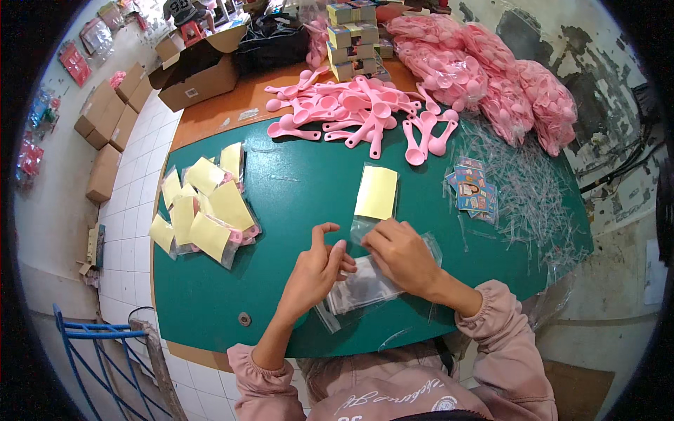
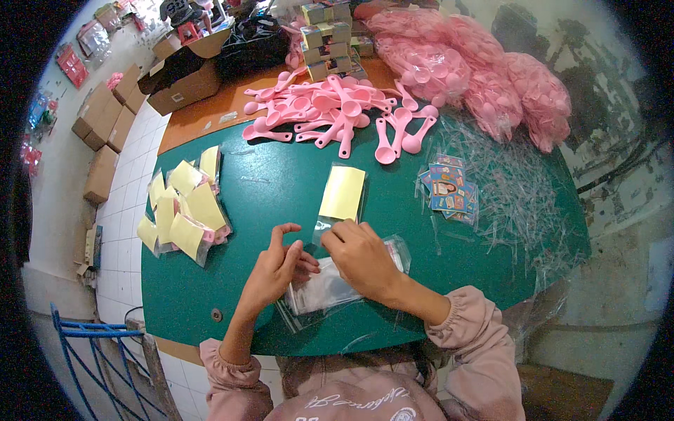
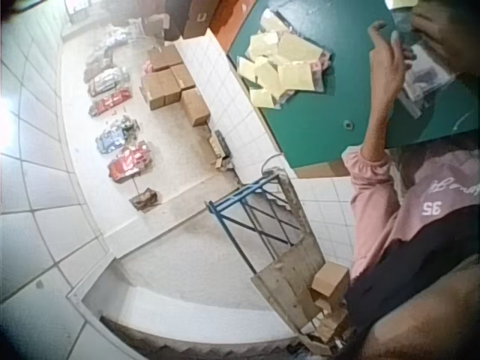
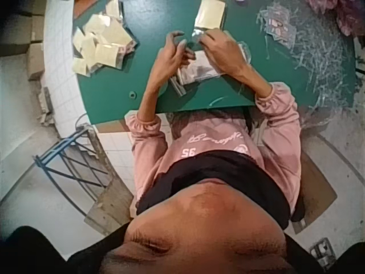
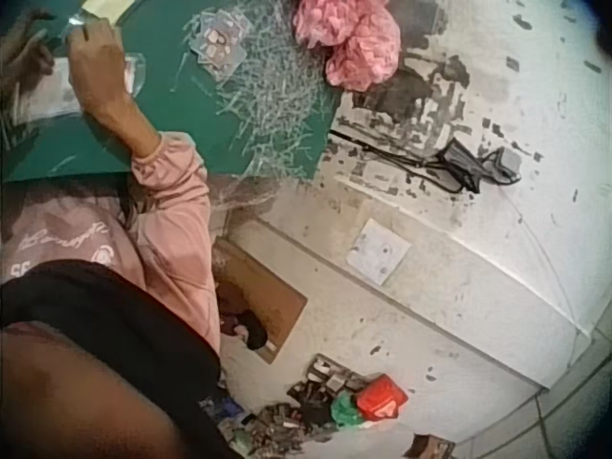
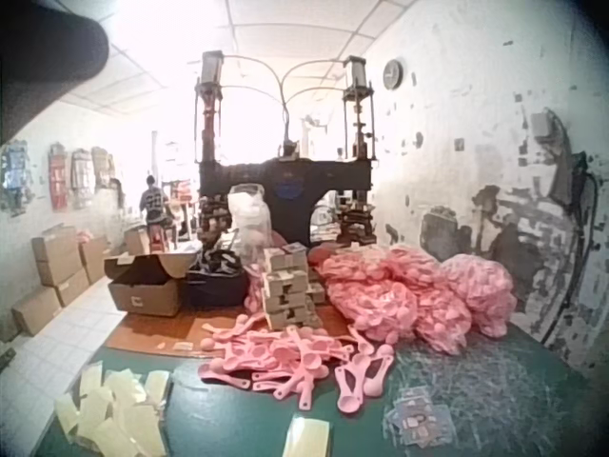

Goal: The person places pink plastic spoons and small printed cards into clear plastic bags, then seals each bag and sets it aside. The process is repeated continuously throughout the clip.

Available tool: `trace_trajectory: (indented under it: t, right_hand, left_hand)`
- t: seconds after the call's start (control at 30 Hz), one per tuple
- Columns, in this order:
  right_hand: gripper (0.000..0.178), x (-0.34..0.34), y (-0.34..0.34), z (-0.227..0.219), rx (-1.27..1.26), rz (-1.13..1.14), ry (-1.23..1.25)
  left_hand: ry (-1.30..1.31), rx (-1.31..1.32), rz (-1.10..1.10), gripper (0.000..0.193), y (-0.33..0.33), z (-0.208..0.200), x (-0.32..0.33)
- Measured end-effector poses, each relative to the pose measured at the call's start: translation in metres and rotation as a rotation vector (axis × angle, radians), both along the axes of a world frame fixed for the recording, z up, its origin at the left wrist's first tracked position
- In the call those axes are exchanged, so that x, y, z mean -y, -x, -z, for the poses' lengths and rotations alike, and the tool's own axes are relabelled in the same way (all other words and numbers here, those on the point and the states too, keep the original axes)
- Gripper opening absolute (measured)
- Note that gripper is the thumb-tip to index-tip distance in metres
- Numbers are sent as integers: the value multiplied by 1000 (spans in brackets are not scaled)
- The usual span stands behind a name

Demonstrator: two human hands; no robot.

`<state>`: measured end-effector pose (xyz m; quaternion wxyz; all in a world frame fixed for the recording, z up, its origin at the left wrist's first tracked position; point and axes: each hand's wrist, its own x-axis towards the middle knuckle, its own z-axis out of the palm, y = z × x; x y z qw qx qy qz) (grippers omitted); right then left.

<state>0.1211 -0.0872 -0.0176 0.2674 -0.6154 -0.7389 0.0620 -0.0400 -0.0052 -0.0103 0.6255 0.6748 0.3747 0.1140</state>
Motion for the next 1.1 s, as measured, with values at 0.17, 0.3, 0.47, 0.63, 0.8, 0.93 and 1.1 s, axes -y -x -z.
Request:
trace_trajectory:
  t: [0.17,0.3,0.47,0.63,0.8,0.93,1.1]
  right_hand:
    - [13,12,0,-22,116,-44,-64]
    - [16,13,-6,-27,-104,-40,93]
    - [18,11,-4,-21,-152,53,126]
    - [17,13,-1,-22,-129,-12,136]
    - [17,13,5,-21,100,1,1]
    - [19,12,12,-24,349,-21,-114]
    - [18,11,8,-26,356,-143,-108]
  left_hand:
    - [451,272,4,40,-5,9,-1]
    - [404,284,110,46,-5,17,-3]
    - [404,315,133,48,-7,17,0]
    - [499,359,117,52,-7,16,3]
    - [793,439,6,56,-6,12,5]
    - [778,398,-27,58,-5,9,5]
    - [605,393,-23,63,-6,15,7]
